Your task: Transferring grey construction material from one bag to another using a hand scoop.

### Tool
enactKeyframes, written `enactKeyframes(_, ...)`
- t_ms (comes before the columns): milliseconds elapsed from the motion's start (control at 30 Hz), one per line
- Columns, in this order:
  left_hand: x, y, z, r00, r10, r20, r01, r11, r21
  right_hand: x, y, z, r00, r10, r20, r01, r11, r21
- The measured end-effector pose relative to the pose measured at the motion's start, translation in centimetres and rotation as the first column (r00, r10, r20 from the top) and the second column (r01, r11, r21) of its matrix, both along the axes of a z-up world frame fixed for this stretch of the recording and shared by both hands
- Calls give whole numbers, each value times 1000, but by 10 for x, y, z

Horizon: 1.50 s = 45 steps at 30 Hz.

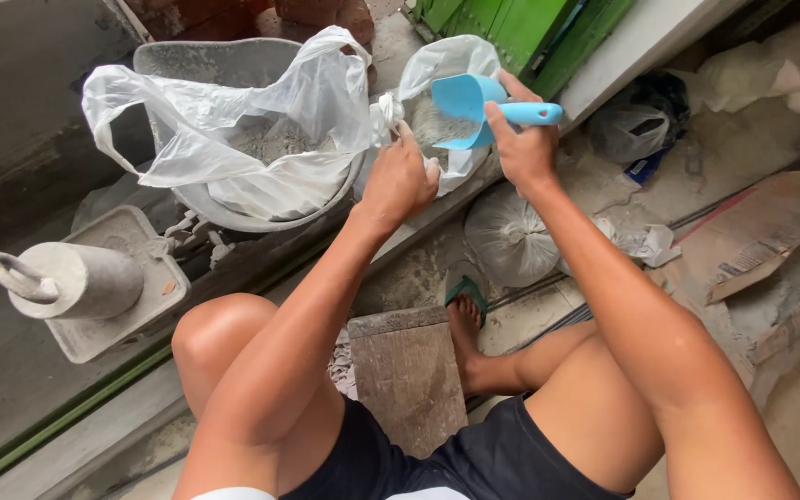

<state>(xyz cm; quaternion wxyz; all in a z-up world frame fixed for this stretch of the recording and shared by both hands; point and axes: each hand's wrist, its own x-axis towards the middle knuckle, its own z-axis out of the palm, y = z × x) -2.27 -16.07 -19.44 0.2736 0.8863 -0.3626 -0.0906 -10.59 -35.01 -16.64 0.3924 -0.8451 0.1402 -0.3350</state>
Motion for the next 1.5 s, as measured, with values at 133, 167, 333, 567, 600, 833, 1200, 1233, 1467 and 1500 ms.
enactKeyframes(133,0,6,-11,1000,3,-14,-3,1000,22,15,-5,-4,981,116,-154,-144,973,-180)
enactKeyframes(167,1,8,-13,1000,4,22,-5,1000,23,20,-7,-5,964,128,-234,-167,974,-153)
enactKeyframes(333,-5,21,2,999,23,-25,-22,998,63,35,-5,-13,883,184,-431,-229,972,-54)
enactKeyframes(567,-22,34,18,998,-14,60,18,998,-62,48,13,-50,760,336,-556,-367,928,60)
enactKeyframes(600,-26,38,32,1000,-6,0,6,1000,-9,49,12,-56,738,342,-581,-466,882,-72)
enactKeyframes(833,-20,43,33,999,37,-39,-34,996,82,36,23,36,703,367,-610,-419,906,62)
enactKeyframes(1200,-25,72,115,996,-88,25,89,995,-40,22,-5,90,991,13,-135,70,802,593)
enactKeyframes(1233,-24,78,123,997,-77,25,78,996,-40,17,-5,99,991,24,-134,61,803,593)
enactKeyframes(1467,9,131,171,860,155,487,95,888,-449,-5,7,146,934,-242,264,-139,435,890)
enactKeyframes(1500,16,139,174,797,234,557,53,891,-451,-8,10,148,917,-207,342,-230,426,875)
